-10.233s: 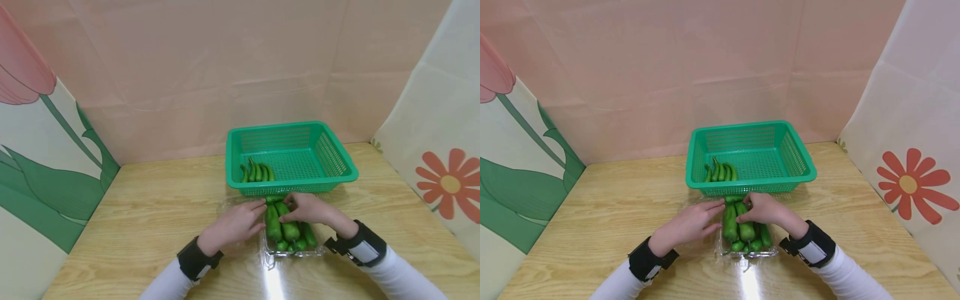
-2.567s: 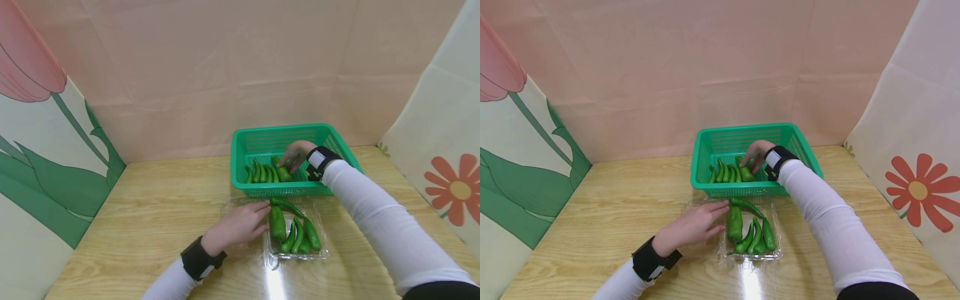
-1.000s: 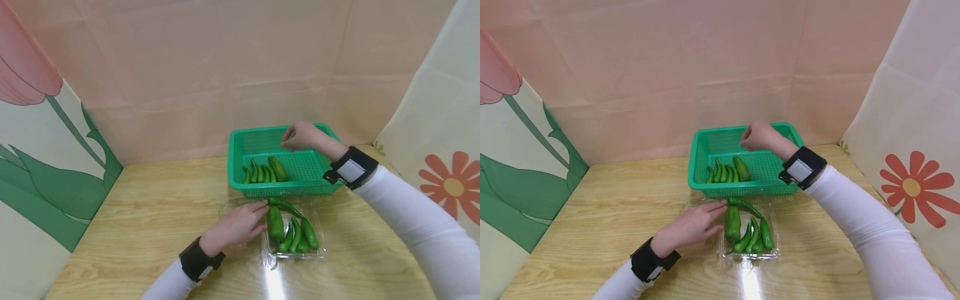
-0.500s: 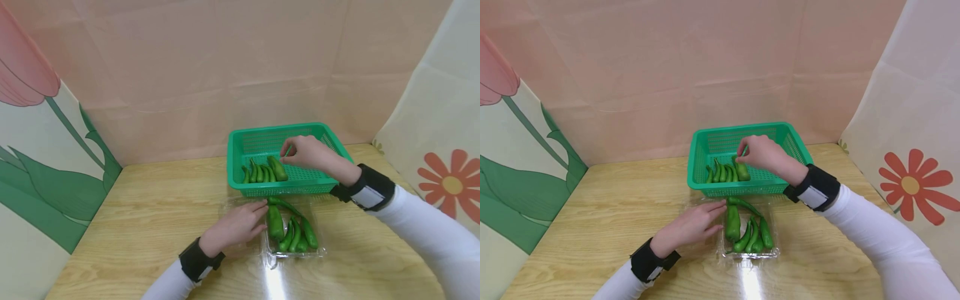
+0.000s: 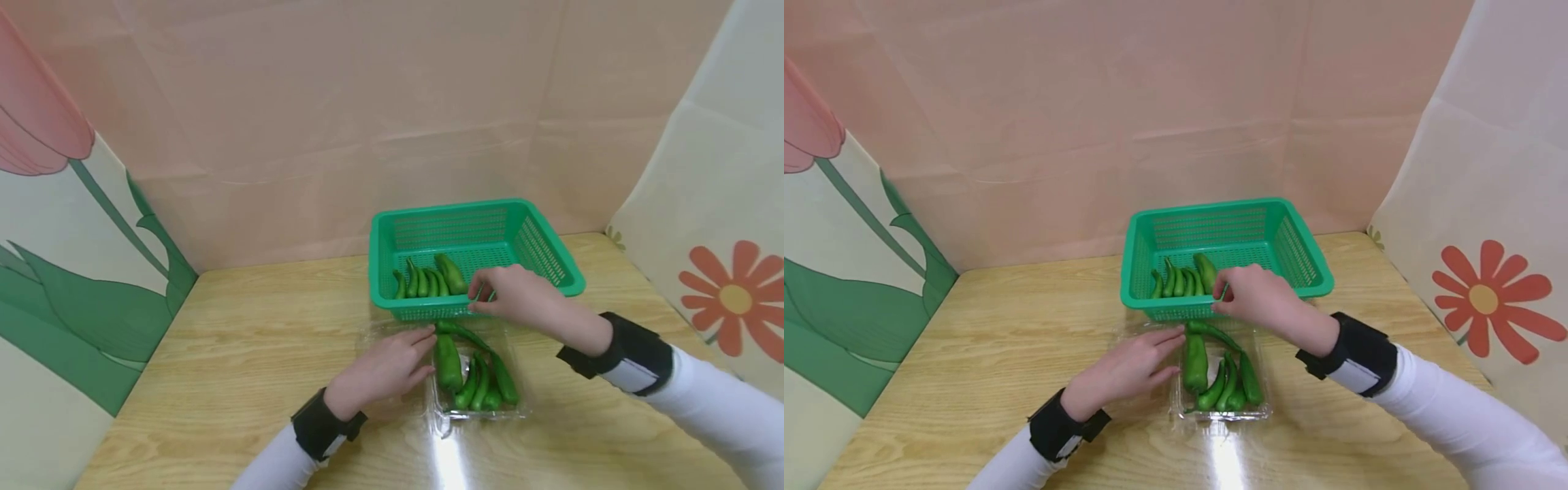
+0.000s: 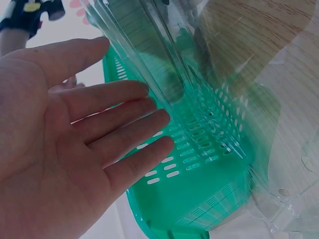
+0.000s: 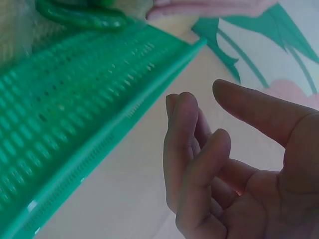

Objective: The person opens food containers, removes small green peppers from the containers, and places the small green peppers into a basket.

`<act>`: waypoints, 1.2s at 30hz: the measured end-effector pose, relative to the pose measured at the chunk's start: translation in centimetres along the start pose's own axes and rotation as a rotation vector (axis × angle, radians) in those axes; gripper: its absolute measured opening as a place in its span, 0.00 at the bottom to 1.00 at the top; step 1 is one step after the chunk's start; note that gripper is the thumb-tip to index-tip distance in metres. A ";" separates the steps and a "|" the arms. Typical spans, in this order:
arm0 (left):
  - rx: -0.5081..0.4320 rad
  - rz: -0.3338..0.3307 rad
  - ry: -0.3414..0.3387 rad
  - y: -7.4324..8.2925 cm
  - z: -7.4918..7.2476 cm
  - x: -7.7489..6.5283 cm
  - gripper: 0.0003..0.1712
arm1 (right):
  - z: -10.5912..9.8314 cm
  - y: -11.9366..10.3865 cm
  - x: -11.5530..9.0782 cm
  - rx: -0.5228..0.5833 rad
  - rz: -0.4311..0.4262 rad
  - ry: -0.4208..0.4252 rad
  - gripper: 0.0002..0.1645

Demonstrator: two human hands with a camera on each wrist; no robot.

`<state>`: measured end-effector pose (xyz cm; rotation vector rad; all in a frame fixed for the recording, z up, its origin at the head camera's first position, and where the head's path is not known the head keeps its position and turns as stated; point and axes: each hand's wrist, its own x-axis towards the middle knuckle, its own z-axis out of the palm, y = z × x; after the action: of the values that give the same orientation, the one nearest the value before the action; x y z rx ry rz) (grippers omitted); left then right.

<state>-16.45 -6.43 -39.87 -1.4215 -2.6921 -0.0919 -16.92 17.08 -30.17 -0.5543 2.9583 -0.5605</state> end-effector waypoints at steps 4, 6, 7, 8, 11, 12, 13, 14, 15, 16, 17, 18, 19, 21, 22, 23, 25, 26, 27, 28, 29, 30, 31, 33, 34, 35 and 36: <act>0.010 0.007 0.008 0.0 0.0 0.0 0.30 | 1.3 0.1 -1.0 -0.041 0.003 0.003 0.07; 0.013 0.010 0.012 -0.1 0.0 0.0 0.30 | 1.9 0.2 -1.5 -0.062 -0.003 0.007 0.08; 0.016 0.012 0.014 -0.1 0.1 0.0 0.30 | 2.2 0.3 -1.7 -0.073 -0.005 0.010 0.08; 0.018 0.013 0.017 -0.1 0.2 0.0 0.29 | 2.4 0.4 -2.0 -0.083 -0.005 0.017 0.08; 0.017 0.009 0.016 -0.1 0.2 0.0 0.29 | 3.2 0.5 -2.5 -0.107 -0.004 0.037 0.07; 0.019 0.007 0.014 -0.1 0.2 0.0 0.29 | 3.5 0.5 -2.7 -0.119 -0.002 0.042 0.07; 0.019 0.005 0.010 -0.1 0.2 0.0 0.29 | 3.7 0.5 -2.9 -0.131 0.005 0.043 0.07; 0.019 0.003 0.006 0.0 0.2 0.0 0.29 | 4.0 0.5 -3.1 -0.144 0.009 0.046 0.07; 0.019 0.001 0.001 0.0 0.1 0.0 0.30 | 4.3 0.5 -3.2 -0.159 0.015 0.043 0.08; 0.018 -0.002 -0.004 0.0 0.0 0.0 0.30 | 4.6 0.6 -3.3 -0.176 0.024 0.038 0.08; 0.019 -0.001 -0.006 0.1 0.0 0.0 0.30 | 4.8 0.6 -3.5 -0.192 0.034 0.032 0.08; 0.018 0.000 -0.005 0.0 0.0 0.0 0.30 | 5.1 0.6 -3.6 -0.208 0.046 0.025 0.09; 0.017 0.000 -0.005 0.0 0.0 0.0 0.30 | 5.3 0.6 -3.7 -0.220 0.056 0.018 0.10; 0.014 0.001 -0.001 0.0 0.0 0.0 0.30 | 5.7 0.6 -3.8 -0.243 0.071 0.007 0.12; 0.012 0.002 0.003 0.0 0.0 0.0 0.30 | 5.8 0.6 -3.8 -0.252 0.076 0.006 0.14; 0.012 0.004 0.006 0.0 0.0 0.0 0.30 | 6.0 0.5 -3.9 -0.258 0.077 0.004 0.15; 0.014 0.007 0.010 0.0 -0.1 0.0 0.30 | 6.2 0.5 -4.0 -0.271 0.079 0.001 0.16; 0.016 0.006 0.010 0.0 -0.1 0.0 0.30 | 6.4 0.5 -4.0 -0.277 0.075 0.001 0.16; 0.017 0.006 0.008 0.0 -0.1 0.0 0.30 | 6.5 0.5 -4.0 -0.277 0.074 -0.002 0.16; 0.018 0.005 0.005 0.0 -0.1 0.0 0.30 | 6.7 0.5 -4.1 -0.279 0.073 -0.003 0.17; 0.019 0.003 0.001 0.1 -0.1 0.0 0.30 | 6.8 0.5 -4.1 -0.280 0.073 -0.006 0.17; 0.018 0.001 -0.003 0.1 -0.1 0.0 0.30 | 6.9 0.5 -4.1 -0.280 0.074 -0.008 0.18; 0.015 -0.003 -0.008 0.1 -0.1 0.0 0.30 | 7.0 0.5 -4.1 -0.280 0.073 -0.009 0.18; 0.010 -0.006 -0.013 0.2 -0.2 0.0 0.30 | 7.1 0.5 -4.1 -0.283 0.073 -0.009 0.18; 0.007 -0.007 -0.013 0.2 -0.2 0.0 0.30 | 7.2 0.5 -4.1 -0.285 0.069 -0.007 0.18; 0.007 -0.007 -0.012 0.2 -0.2 0.0 0.30 | 7.3 0.6 -4.0 -0.286 0.067 -0.006 0.18; 0.007 -0.006 -0.010 0.2 -0.2 0.0 0.30 | 7.4 0.6 -4.0 -0.288 0.064 -0.005 0.18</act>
<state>-16.28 -6.39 -39.70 -1.4154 -2.7027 -0.0761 -12.32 16.55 -37.17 -0.4777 3.0582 -0.1266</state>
